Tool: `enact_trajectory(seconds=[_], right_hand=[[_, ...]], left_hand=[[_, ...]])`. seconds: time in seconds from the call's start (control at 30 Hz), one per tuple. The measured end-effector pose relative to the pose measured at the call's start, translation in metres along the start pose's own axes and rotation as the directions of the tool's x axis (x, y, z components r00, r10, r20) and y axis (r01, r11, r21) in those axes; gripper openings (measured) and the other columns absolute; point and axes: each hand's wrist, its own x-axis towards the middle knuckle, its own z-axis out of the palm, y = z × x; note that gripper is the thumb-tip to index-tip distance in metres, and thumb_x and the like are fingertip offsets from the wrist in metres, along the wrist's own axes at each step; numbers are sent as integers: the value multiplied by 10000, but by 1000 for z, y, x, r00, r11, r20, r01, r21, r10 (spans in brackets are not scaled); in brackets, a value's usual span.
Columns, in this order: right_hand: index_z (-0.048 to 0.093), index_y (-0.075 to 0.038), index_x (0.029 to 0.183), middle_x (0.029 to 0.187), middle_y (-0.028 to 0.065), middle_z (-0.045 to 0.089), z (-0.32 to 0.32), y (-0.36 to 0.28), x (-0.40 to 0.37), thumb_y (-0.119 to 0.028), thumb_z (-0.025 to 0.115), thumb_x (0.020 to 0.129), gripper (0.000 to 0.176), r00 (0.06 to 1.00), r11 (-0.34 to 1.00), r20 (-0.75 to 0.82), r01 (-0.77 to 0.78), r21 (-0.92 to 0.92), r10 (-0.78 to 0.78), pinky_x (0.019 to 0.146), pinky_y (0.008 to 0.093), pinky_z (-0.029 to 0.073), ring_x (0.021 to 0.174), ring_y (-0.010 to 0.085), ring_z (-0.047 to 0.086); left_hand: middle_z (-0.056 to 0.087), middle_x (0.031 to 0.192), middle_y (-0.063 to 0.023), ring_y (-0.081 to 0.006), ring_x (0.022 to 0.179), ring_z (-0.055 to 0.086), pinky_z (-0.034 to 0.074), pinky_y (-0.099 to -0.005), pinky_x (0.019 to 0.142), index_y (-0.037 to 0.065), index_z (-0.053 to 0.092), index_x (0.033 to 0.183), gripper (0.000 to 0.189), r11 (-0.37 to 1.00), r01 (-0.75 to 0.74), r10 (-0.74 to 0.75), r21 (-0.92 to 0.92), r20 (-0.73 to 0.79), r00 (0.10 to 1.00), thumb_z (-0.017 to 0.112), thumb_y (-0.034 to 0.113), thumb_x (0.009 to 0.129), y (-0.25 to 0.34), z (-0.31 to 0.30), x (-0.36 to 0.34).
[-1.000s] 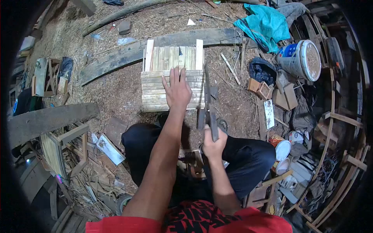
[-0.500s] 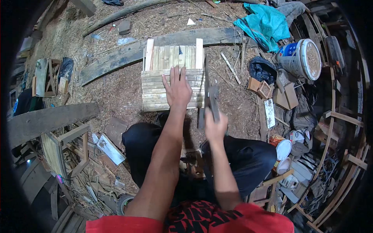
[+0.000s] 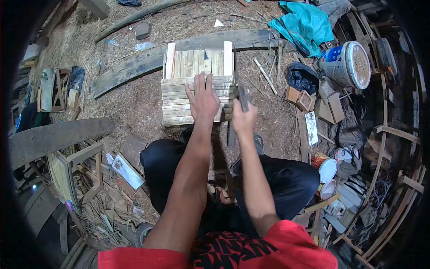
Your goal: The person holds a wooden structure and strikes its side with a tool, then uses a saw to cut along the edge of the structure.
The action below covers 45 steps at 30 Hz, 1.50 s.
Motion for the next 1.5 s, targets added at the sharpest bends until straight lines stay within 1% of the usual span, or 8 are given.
enact_trajectory(seconds=[0.23, 0.37, 0.57, 0.77, 0.9, 1.07, 1.3, 1.5], right_hand=[[641, 32, 788, 595, 103, 572, -48, -20, -85, -181, 653, 906, 244, 979, 970, 52, -201, 138, 195, 559, 371, 445, 568, 125, 528], [649, 41, 779, 599, 126, 608, 14, 30, -5, -185, 632, 904, 259, 997, 995, -12, 73, -71, -74, 569, 377, 459, 553, 161, 549], [638, 42, 768, 588, 112, 597, -6, -15, -14, -175, 635, 895, 251, 997, 994, 2, 82, 77, -82, 553, 373, 446, 543, 156, 541], [534, -55, 657, 547, -11, 477, -15, 12, -30, -120, 658, 894, 275, 965, 936, 67, -263, 232, 254, 467, 325, 374, 484, 97, 474], [411, -143, 614, 509, -49, 334, -25, -11, 0, -138, 580, 913, 343, 865, 563, 245, -476, 676, 438, 442, 294, 304, 430, 78, 341], [377, -179, 646, 515, -41, 317, -50, 63, 27, -185, 543, 912, 314, 756, 46, 479, -554, 831, 446, 435, 304, 319, 408, 118, 317], [493, -119, 742, 578, -53, 347, -58, 43, -8, -199, 628, 928, 243, 910, 699, 27, -336, 631, 413, 453, 278, 345, 462, 88, 368], [571, -55, 680, 568, -34, 505, -39, 32, -31, -305, 659, 951, 380, 986, 985, -95, 143, 98, -134, 494, 316, 365, 528, 76, 447]], left_hand=[[404, 1530, -113, -255, 1474, 283, 93, -561, 1217, 134, 465, 1446, 451, 1000, 16, -16, -6, 31, 999, 401, 203, 1004, -1, -2, -1], [394, 1537, -105, -247, 1478, 273, 91, -556, 1219, 131, 461, 1446, 453, 1000, 6, -7, 15, 36, 999, 403, 211, 1004, 4, -3, -4], [388, 1548, -87, -235, 1479, 276, 98, -553, 1218, 145, 455, 1451, 469, 998, -17, 17, 57, -1, 1000, 427, 223, 989, -10, 7, -8], [400, 1531, -105, -248, 1471, 290, 97, -560, 1220, 136, 443, 1464, 459, 999, 26, -28, 33, 68, 997, 386, 223, 1016, -4, -8, -3], [403, 1527, -93, -240, 1465, 298, 111, -556, 1217, 140, 452, 1451, 468, 1000, 2, -2, 32, 11, 1000, 426, 221, 991, -2, 4, -1], [399, 1537, -74, -223, 1471, 288, 104, -545, 1221, 147, 456, 1448, 485, 999, 12, -15, 53, 53, 999, 448, 242, 973, 0, -6, -3], [431, 1509, -114, -263, 1455, 317, 112, -562, 1209, 118, 481, 1438, 505, 1000, -24, 24, 7, -53, 998, 488, 321, 975, -3, 2, -6], [385, 1546, -131, -277, 1478, 277, 71, -567, 1212, 121, 433, 1477, 557, 998, -66, 66, -15, -14, 998, 488, 369, 982, -9, 0, -10]])
